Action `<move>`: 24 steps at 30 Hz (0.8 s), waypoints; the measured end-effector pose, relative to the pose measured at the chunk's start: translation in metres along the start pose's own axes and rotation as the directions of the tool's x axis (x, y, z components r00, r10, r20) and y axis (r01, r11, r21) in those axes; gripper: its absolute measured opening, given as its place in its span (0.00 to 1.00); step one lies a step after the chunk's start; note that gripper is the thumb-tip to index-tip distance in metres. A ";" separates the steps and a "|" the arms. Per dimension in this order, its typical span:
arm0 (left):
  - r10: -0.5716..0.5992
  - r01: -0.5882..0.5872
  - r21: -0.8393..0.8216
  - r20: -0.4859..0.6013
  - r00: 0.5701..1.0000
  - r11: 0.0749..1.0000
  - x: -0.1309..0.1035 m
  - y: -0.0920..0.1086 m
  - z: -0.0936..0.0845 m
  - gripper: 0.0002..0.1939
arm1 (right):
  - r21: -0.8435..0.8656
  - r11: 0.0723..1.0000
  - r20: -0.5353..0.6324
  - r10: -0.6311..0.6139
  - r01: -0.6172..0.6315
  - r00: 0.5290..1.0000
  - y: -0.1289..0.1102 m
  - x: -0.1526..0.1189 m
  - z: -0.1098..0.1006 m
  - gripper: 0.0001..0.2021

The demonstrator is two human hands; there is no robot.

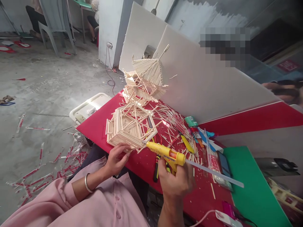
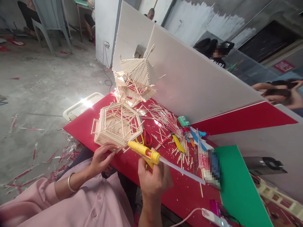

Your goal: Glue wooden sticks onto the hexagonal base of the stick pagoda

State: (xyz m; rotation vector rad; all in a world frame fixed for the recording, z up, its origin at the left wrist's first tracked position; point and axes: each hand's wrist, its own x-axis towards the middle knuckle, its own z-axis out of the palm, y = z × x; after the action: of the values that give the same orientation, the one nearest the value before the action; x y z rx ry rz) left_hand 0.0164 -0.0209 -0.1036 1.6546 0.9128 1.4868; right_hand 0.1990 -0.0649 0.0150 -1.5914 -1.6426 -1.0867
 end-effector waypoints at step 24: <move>0.003 -0.003 -0.001 0.011 1.000 1.000 0.000 0.000 0.000 0.08 | 0.033 0.999 -0.039 0.028 -0.027 0.999 -0.001 0.003 0.007 0.07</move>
State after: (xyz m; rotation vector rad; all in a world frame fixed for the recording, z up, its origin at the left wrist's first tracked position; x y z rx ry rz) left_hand 0.0163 -0.0210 -0.1039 1.6623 0.9034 1.4783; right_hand 0.1990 -0.0567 0.0141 -1.5579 -1.6006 -1.0653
